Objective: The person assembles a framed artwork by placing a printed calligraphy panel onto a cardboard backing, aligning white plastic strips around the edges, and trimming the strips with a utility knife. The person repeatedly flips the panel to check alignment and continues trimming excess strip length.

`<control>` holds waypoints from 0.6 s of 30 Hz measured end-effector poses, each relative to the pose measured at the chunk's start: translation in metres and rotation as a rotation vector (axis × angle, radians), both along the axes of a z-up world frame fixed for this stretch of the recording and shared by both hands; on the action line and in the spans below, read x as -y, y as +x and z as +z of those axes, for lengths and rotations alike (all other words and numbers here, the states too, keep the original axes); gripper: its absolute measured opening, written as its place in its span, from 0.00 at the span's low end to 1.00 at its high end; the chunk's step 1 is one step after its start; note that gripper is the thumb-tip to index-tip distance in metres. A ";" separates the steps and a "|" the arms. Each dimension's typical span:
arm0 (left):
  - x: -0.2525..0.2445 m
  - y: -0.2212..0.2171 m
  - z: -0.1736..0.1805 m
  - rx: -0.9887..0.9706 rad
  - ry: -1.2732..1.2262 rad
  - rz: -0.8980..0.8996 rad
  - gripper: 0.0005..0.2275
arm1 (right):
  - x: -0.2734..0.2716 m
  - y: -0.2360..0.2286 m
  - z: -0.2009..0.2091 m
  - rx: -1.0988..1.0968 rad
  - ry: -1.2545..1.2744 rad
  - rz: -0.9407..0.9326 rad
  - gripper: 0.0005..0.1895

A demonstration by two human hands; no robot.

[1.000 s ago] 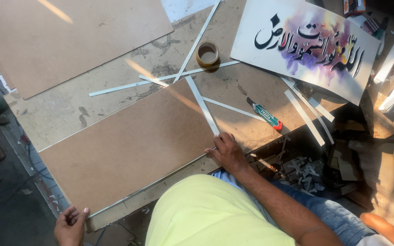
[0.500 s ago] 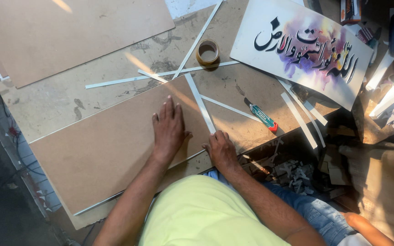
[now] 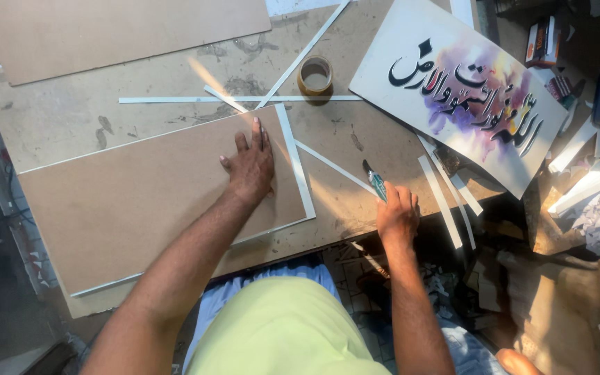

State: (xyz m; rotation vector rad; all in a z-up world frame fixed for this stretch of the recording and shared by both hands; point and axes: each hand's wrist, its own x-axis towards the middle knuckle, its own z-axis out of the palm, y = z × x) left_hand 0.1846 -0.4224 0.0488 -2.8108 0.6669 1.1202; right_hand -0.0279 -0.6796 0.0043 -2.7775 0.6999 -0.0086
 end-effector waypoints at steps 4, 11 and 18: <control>0.006 0.002 0.005 -0.043 0.031 0.020 0.63 | -0.007 -0.002 -0.007 0.030 0.283 -0.149 0.21; 0.007 0.005 0.001 -0.007 0.020 0.011 0.62 | -0.073 0.050 -0.013 0.074 1.188 -0.284 0.16; 0.010 0.010 -0.008 -0.008 0.027 0.026 0.62 | -0.122 0.156 -0.005 -0.061 0.710 0.027 0.32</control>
